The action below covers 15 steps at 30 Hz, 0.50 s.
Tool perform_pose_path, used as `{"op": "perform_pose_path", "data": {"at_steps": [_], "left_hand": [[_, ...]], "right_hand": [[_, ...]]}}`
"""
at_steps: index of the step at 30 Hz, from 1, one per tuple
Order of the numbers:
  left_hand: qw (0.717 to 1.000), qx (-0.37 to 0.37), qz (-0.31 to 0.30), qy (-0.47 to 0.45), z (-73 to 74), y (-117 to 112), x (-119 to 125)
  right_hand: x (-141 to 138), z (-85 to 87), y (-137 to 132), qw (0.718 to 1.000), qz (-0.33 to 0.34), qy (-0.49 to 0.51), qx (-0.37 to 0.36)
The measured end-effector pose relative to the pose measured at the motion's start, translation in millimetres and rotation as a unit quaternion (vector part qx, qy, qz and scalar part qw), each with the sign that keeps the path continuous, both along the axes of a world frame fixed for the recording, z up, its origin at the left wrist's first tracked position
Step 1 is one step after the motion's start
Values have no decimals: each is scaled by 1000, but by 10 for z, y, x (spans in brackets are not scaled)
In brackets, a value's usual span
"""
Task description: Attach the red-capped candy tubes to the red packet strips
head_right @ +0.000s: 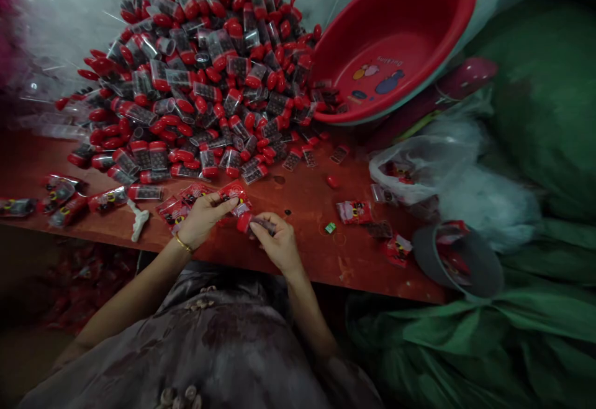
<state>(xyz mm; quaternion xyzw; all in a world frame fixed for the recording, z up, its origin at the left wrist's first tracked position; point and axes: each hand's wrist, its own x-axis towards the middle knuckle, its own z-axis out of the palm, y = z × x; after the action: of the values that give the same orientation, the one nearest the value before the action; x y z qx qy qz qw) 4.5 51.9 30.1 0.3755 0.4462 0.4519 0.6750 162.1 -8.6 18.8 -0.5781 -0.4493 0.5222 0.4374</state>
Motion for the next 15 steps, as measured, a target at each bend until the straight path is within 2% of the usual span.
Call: {"op": "perform_pose_path", "data": {"at_steps": [6,9,11,15], "left_hand": [[999,6,-15,47,-6,-60,86],[998,-7,7,67,-44,-70,105],[998,-17,24,59,-55,-61,101],[999,-36,1,-3,-44,-29,63]], "right_hand": [[-2,8,-15,999,-31,33,5],[5,12,-24,999,-32,31,13],[16,-2,-30,999,-31,23,16],[41,-44,-38,999,-33,1,25]]}}
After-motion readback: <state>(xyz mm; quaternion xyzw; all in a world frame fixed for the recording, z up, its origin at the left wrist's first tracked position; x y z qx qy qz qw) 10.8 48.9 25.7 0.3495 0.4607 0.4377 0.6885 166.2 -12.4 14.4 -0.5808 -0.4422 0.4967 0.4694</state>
